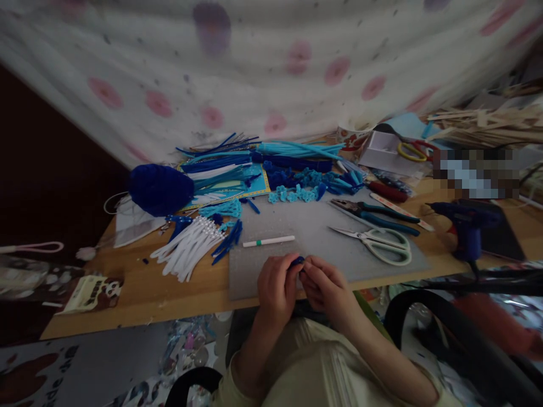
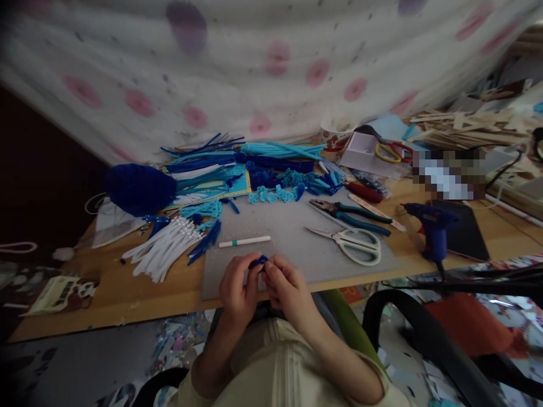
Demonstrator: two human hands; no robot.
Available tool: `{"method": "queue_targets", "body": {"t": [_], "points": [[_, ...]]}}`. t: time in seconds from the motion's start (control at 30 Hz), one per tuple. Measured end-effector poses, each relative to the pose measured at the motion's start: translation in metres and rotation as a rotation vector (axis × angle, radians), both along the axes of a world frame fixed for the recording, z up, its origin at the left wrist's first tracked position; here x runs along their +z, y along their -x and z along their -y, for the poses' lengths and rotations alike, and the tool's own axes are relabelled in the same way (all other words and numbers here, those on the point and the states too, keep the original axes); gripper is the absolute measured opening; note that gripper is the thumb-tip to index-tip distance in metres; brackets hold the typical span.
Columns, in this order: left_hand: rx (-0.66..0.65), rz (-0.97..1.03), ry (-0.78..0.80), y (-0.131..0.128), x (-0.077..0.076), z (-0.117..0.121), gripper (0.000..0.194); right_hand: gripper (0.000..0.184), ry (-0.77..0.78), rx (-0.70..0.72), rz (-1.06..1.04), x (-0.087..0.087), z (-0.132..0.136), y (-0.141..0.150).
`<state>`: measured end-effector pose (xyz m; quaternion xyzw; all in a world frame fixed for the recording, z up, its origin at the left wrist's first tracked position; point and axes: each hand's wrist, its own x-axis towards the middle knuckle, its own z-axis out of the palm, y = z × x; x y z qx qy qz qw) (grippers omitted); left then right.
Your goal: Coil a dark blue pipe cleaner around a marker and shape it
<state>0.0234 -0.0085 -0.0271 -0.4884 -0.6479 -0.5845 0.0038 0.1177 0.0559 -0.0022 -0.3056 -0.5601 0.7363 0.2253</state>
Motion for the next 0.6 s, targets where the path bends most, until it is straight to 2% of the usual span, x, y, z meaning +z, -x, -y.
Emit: {"method": "queue_targets", "body": {"t": [0.03, 0.1, 0.2, 0.3, 0.37, 0.43, 0.47, 0.53, 0.6], "points": [[0.011, 0.024, 0.01, 0.0, -0.001, 0.0, 0.015, 0.04, 0.16, -0.008, -0.014, 0.0, 0.004, 0.002], [0.086, 0.214, 0.063, -0.001, 0.002, 0.0, 0.017, 0.046, 0.292, -0.032, -0.035, -0.002, 0.009, 0.006], [0.159, 0.627, 0.136, -0.007, 0.009, -0.001, 0.018, 0.047, 0.18, -0.05, -0.05, -0.004, 0.01, 0.007], [0.094, 0.922, 0.133, -0.007, 0.012, -0.002, 0.024, 0.043, -0.092, 0.032, 0.002, -0.005, 0.005, -0.001], [0.054, 1.028, 0.113, -0.005, 0.012, -0.001, 0.028, 0.037, -0.348, 0.056, 0.049, -0.005, -0.003, -0.01], [0.034, 1.058, 0.108, -0.002, 0.013, 0.001, 0.03, 0.018, -0.67, -0.007, 0.042, -0.004, -0.014, -0.019], [0.026, 1.049, 0.112, -0.001, 0.013, 0.002, 0.031, 0.014, -0.835, -0.016, 0.018, -0.004, -0.019, -0.023], [-0.013, 1.013, 0.14, 0.0, 0.016, 0.004, 0.032, 0.025, -1.113, 0.039, -0.018, -0.004, -0.029, -0.028], [-0.072, 1.016, 0.175, -0.001, 0.021, 0.006, 0.033, 0.027, -1.308, 0.111, -0.022, -0.003, -0.035, -0.03]]}}
